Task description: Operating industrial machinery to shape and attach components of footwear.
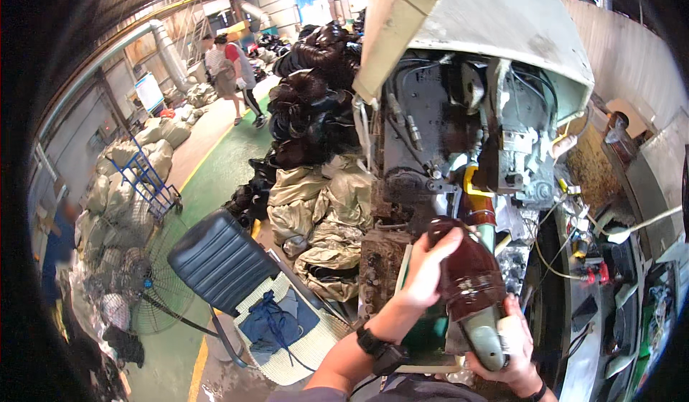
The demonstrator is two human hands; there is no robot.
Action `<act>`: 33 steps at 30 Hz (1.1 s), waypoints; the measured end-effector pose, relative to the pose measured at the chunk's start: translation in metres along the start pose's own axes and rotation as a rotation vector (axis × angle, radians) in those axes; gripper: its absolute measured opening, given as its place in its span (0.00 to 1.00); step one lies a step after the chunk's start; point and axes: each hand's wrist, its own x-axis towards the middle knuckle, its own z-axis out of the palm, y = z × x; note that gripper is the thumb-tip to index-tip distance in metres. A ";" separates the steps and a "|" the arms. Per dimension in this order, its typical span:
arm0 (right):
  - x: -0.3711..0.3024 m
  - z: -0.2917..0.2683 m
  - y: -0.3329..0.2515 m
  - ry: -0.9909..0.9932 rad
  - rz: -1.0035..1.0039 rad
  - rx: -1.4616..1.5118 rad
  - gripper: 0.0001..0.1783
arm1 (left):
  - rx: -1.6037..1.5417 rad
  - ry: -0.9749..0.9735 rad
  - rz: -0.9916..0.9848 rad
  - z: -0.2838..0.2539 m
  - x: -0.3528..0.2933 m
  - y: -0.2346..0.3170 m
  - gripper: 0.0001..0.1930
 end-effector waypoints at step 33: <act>-0.673 -0.307 -0.186 2.438 1.143 0.175 0.14 | 0.976 -0.537 -0.903 0.163 -0.100 -0.504 0.23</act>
